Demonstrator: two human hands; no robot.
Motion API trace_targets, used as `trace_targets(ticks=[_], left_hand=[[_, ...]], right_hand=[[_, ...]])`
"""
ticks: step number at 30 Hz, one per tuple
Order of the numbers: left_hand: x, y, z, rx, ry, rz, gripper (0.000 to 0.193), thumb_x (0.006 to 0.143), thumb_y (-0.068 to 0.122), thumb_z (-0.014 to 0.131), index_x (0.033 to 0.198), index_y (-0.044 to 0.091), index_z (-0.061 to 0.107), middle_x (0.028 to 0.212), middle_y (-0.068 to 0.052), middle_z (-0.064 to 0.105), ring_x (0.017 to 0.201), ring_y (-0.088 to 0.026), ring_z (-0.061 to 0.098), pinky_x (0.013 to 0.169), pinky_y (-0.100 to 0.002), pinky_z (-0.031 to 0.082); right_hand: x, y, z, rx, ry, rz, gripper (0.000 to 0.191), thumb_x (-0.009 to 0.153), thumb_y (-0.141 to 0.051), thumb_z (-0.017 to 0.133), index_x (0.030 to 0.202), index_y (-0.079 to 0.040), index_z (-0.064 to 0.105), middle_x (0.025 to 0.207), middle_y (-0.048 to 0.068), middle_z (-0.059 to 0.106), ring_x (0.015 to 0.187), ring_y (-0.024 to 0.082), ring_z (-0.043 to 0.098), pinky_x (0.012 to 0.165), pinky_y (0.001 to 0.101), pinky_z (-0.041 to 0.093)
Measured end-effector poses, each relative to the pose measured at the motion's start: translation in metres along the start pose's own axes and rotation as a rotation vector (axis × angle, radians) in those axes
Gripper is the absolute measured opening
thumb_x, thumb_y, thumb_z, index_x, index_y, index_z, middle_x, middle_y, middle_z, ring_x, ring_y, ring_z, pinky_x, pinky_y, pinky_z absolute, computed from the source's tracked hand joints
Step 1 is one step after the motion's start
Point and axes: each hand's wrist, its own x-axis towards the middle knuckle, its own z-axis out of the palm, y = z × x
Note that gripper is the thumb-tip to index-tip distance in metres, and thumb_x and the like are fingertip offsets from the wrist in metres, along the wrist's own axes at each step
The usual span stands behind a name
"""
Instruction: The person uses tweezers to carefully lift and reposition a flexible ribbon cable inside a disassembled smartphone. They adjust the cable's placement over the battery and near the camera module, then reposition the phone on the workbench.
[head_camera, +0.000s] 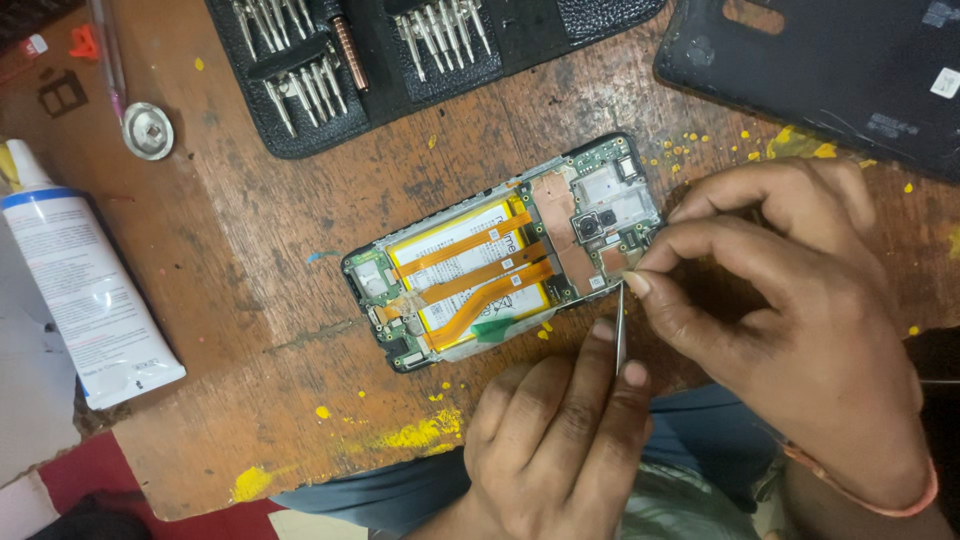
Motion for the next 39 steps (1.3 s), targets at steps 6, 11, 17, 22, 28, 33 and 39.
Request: trace_targets(ticks=[6, 11, 17, 22, 28, 33, 39], left_hand=[[-0.0005, -0.0005, 0.0005, 0.015, 0.001, 0.006, 0.015, 0.096, 0.01, 0.069, 0.102, -0.003, 0.069, 0.103, -0.023, 0.074, 0.088, -0.026, 0.07, 0.076, -0.034, 0.058], [-0.0005, -0.001, -0.0002, 0.006, 0.0, 0.016, 0.015, 0.096, 0.01, 0.069, 0.103, -0.003, 0.069, 0.104, -0.023, 0.073, 0.089, -0.026, 0.069, 0.076, -0.035, 0.058], [-0.0005, -0.0004, -0.0004, 0.007, -0.009, 0.012, 0.015, 0.097, 0.009, 0.069, 0.103, -0.004, 0.069, 0.104, -0.023, 0.073, 0.091, -0.027, 0.07, 0.078, -0.035, 0.058], [-0.0007, -0.0001, -0.0001, 0.003, -0.006, 0.012, 0.015, 0.097, 0.01, 0.068, 0.103, -0.004, 0.068, 0.104, -0.023, 0.073, 0.09, -0.027, 0.07, 0.077, -0.035, 0.058], [-0.0013, -0.0013, 0.0008, 0.002, 0.0, 0.011, 0.014, 0.097, 0.008, 0.069, 0.103, -0.004, 0.069, 0.105, -0.023, 0.074, 0.09, -0.026, 0.07, 0.077, -0.035, 0.059], [-0.0019, -0.0009, -0.0002, 0.007, -0.008, 0.01, 0.015, 0.096, 0.01, 0.069, 0.102, -0.004, 0.069, 0.104, -0.023, 0.074, 0.089, -0.026, 0.07, 0.077, -0.035, 0.058], [-0.0033, -0.001, 0.0003, 0.03, -0.006, 0.025, 0.015, 0.095, 0.011, 0.069, 0.101, -0.003, 0.069, 0.103, -0.023, 0.074, 0.088, -0.026, 0.07, 0.076, -0.034, 0.057]], right_hand=[[-0.0002, -0.0008, -0.0007, 0.004, 0.003, 0.007, 0.018, 0.077, -0.018, 0.086, 0.089, -0.01, 0.075, 0.1, 0.001, 0.065, 0.099, 0.021, 0.057, 0.092, 0.0379, 0.041], [0.0002, 0.0001, 0.0003, 0.01, 0.008, 0.0, 0.018, 0.078, -0.02, 0.086, 0.089, -0.01, 0.075, 0.101, 0.001, 0.065, 0.1, 0.021, 0.057, 0.093, 0.0376, 0.041], [-0.0007, 0.0007, -0.0007, -0.001, 0.002, 0.0, 0.019, 0.078, -0.02, 0.085, 0.09, -0.01, 0.075, 0.102, 0.002, 0.065, 0.101, 0.021, 0.057, 0.093, 0.0375, 0.041], [-0.0003, 0.0018, -0.0002, -0.018, -0.008, -0.006, 0.018, 0.077, -0.02, 0.086, 0.088, -0.01, 0.076, 0.1, 0.002, 0.066, 0.099, 0.021, 0.057, 0.091, 0.038, 0.041], [0.0001, 0.0014, 0.0006, 0.0, 0.004, -0.007, 0.018, 0.078, -0.02, 0.086, 0.089, -0.01, 0.075, 0.101, 0.001, 0.065, 0.101, 0.021, 0.057, 0.092, 0.0384, 0.042], [-0.0001, 0.0002, 0.0, -0.006, 0.002, -0.006, 0.018, 0.077, -0.019, 0.086, 0.088, -0.01, 0.075, 0.1, 0.002, 0.065, 0.1, 0.022, 0.056, 0.091, 0.0391, 0.042], [-0.0002, 0.0001, 0.0004, 0.008, 0.009, 0.0, 0.018, 0.079, -0.019, 0.086, 0.089, -0.011, 0.075, 0.102, 0.001, 0.064, 0.101, 0.021, 0.056, 0.092, 0.0377, 0.042]])
